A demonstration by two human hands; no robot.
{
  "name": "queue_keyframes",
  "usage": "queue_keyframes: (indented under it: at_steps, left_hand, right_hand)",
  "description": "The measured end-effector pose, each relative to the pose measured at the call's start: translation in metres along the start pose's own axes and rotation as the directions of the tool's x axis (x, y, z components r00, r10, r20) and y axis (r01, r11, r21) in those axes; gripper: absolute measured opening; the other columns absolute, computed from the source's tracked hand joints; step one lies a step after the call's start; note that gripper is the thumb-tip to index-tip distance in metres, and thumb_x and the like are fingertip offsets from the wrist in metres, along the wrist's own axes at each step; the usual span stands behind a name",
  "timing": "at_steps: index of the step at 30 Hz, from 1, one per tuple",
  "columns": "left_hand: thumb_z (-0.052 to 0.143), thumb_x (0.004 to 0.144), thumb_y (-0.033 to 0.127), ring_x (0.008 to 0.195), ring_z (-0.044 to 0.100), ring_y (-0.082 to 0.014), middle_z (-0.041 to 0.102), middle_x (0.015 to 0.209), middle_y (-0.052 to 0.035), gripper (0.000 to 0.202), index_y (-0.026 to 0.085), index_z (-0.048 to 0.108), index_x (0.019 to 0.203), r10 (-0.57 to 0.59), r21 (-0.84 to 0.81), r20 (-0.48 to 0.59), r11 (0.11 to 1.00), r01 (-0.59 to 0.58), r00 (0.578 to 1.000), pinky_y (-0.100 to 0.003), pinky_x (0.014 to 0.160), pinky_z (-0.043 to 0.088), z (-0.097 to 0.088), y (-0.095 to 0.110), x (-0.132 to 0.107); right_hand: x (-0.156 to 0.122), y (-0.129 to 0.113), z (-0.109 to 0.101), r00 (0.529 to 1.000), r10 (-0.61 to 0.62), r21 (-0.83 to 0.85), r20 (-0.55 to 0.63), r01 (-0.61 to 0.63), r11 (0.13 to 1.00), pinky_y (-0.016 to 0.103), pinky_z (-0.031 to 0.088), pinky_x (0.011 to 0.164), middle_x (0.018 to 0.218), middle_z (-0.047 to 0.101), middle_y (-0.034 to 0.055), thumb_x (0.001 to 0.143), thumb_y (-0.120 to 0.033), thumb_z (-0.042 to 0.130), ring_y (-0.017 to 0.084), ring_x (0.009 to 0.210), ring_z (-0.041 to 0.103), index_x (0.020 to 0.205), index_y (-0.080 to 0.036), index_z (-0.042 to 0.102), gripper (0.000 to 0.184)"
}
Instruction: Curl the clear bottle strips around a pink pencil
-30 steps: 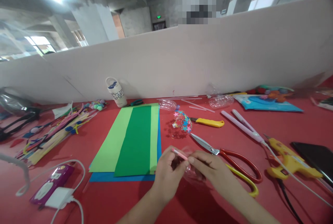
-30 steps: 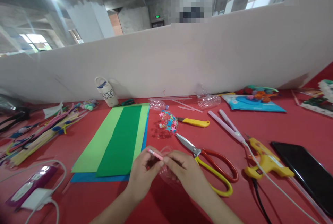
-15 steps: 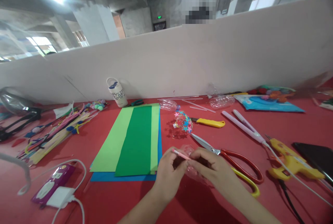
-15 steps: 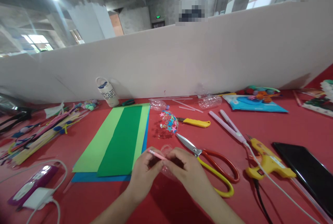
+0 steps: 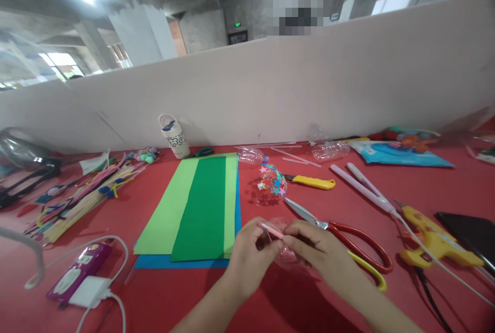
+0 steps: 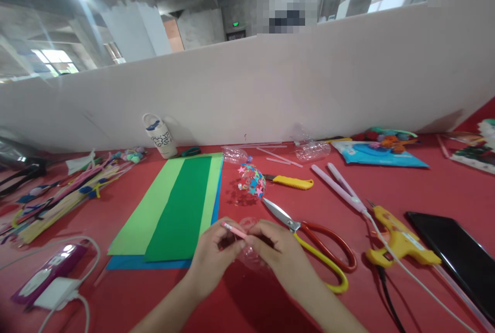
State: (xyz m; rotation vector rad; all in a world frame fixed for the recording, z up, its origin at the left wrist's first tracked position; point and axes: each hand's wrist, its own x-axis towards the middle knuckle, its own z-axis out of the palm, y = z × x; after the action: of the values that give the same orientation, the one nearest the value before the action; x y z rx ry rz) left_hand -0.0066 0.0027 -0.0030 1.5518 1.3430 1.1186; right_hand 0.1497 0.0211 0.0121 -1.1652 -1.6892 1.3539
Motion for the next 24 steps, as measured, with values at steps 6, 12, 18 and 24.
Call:
queue_keyframes:
  at_steps: [6, 12, 18, 24]
  left_hand:
    - [0.066, 0.072, 0.014, 0.058, 0.044, -0.0089, 0.05, 0.068, 0.0037, 0.007, 0.017, 0.061, 0.069, 0.07, 0.04, -0.051, 0.997, -0.068, 0.996, -0.021, 0.054, 0.034, -0.0009, 0.0018, -0.0011]
    - [0.07, 0.071, 0.013, 0.058, 0.044, -0.0083, 0.051, 0.067, 0.0035, 0.01, 0.017, 0.061, 0.067, 0.154, 0.053, -0.063, 0.987, -0.151, 0.986, -0.02, 0.054, 0.033, -0.0004, 0.0006, -0.0039]
    - [0.068, 0.073, 0.012, 0.059, 0.045, -0.0088, 0.052, 0.068, 0.0031, 0.009, 0.017, 0.061, 0.068, 0.166, 0.03, -0.064, 0.986, -0.164, 0.984, -0.02, 0.055, 0.034, -0.0004, -0.0002, -0.0027]
    - [0.064, 0.074, 0.011, 0.06, 0.046, -0.0095, 0.05, 0.067, 0.0032, 0.011, 0.017, 0.058, 0.066, 0.149, 0.052, -0.028, 0.988, -0.147, 0.988, -0.021, 0.056, 0.034, -0.0023, -0.0011, -0.0013]
  right_hand:
    - [-0.0033, -0.0009, -0.0023, 0.965, -0.258, -0.245, 0.037, 0.259, 0.934, 0.024, 0.04, 0.057, 0.064, 0.052, -0.0005, 0.09, -0.029, 0.046, 0.014, 0.059, 0.05, 0.066, -0.019, 0.052, 0.026]
    - [-0.0083, 0.0007, -0.003, 0.933, -0.352, -0.308, 0.068, 0.355, 0.883, 0.022, 0.038, 0.056, 0.067, 0.055, -0.0006, 0.094, -0.024, 0.042, 0.013, 0.059, 0.051, 0.071, -0.02, 0.053, 0.025]
    - [-0.0077, 0.0018, -0.0027, 0.935, -0.343, -0.34, 0.089, 0.352, 0.872, 0.022, 0.039, 0.057, 0.069, 0.056, -0.0007, 0.093, -0.026, 0.044, 0.013, 0.062, 0.053, 0.075, -0.02, 0.055, 0.023]
    - [-0.0047, -0.0006, -0.0044, 0.967, -0.247, -0.245, 0.056, 0.253, 0.936, 0.021, 0.041, 0.055, 0.064, 0.056, -0.0017, 0.086, -0.026, 0.053, 0.013, 0.059, 0.053, 0.069, -0.02, 0.058, 0.019]
